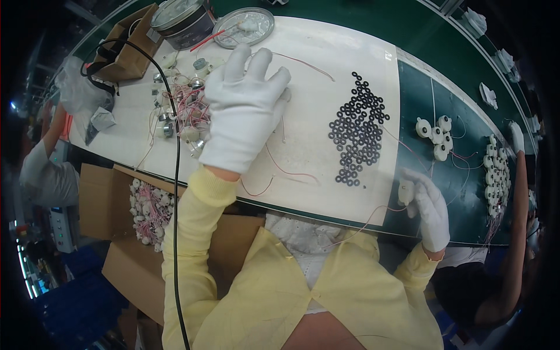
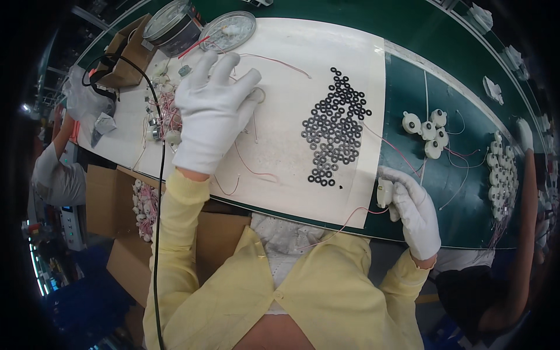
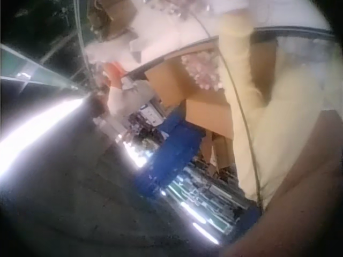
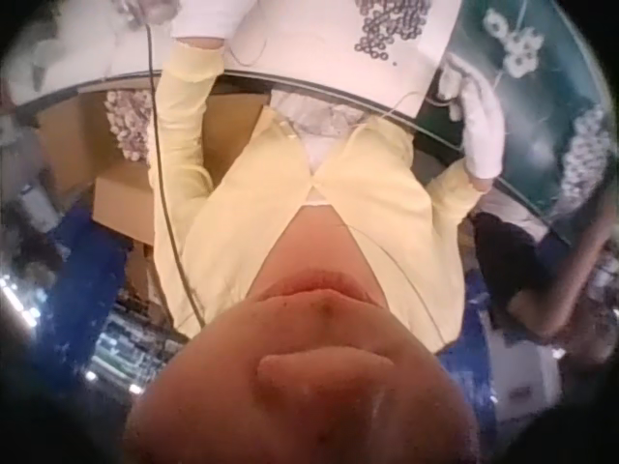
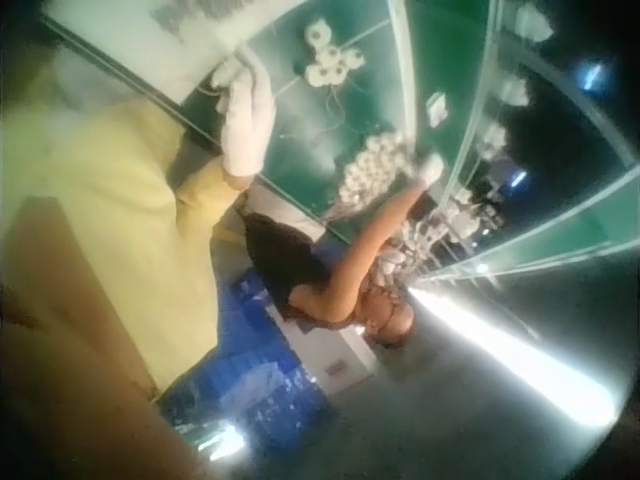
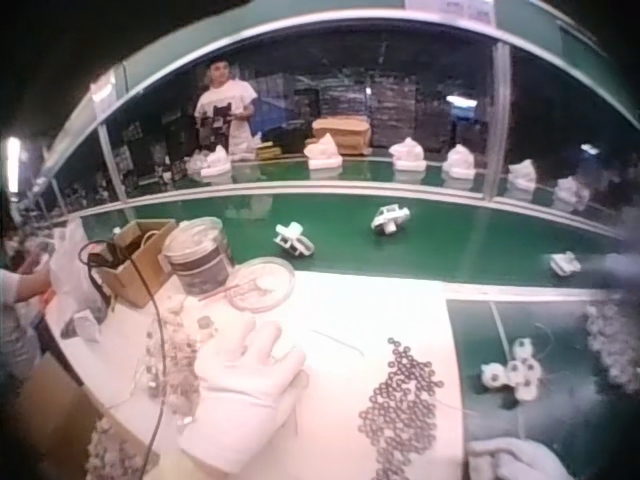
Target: The person applies a white substance to the center of white plastic components using a small brush. They then pick up small black rings and place them onto the components. The person handles the components one at a time, moving them between the work surface and a pile of finished items.
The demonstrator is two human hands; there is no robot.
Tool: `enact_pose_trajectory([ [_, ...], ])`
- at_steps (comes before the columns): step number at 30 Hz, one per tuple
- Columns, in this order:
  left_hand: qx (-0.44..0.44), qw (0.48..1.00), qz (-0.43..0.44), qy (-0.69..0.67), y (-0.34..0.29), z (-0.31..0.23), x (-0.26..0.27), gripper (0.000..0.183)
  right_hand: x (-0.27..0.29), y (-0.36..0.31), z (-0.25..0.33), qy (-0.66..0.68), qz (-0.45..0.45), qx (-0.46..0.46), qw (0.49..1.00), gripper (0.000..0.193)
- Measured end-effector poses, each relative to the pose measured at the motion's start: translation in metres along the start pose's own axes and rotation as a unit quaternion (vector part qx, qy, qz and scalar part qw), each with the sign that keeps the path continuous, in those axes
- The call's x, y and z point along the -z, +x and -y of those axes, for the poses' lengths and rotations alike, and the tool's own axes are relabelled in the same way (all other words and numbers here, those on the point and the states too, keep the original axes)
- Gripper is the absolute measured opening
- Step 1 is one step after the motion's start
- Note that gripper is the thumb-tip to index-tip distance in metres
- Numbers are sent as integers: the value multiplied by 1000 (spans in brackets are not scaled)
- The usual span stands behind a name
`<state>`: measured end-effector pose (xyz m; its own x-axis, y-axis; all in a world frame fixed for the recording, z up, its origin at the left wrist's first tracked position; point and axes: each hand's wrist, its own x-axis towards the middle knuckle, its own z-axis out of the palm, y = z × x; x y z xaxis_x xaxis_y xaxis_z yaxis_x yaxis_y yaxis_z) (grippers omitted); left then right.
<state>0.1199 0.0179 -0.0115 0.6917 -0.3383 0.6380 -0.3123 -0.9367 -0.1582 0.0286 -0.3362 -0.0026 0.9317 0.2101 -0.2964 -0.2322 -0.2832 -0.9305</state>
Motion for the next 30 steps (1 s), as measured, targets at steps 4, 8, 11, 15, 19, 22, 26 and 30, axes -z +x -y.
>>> enact_pose_trajectory([
  [4,-7,991,134,-9,7,10,-24,17,4,2,-6,22,8,-1,1000,48],
  [8,-29,977,207,33,14,6,-31,15,7,1,-10,46,13,5,999,40],
  [11,-34,982,188,12,12,8,-28,15,10,1,-13,55,16,7,998,40],
  [15,24,996,41,-80,22,22,5,12,14,2,-18,66,23,18,997,40],
  [19,176,977,-99,70,17,78,71,20,13,1,-20,56,16,13,998,41],
  [22,284,931,-69,219,-26,153,87,34,13,1,-21,61,32,29,997,42],
  [26,237,949,-124,169,-30,114,93,51,11,1,-20,63,3,25,998,43],
  [30,171,979,-74,-81,-23,33,89,40,14,-2,-25,72,-46,6,996,40],
])
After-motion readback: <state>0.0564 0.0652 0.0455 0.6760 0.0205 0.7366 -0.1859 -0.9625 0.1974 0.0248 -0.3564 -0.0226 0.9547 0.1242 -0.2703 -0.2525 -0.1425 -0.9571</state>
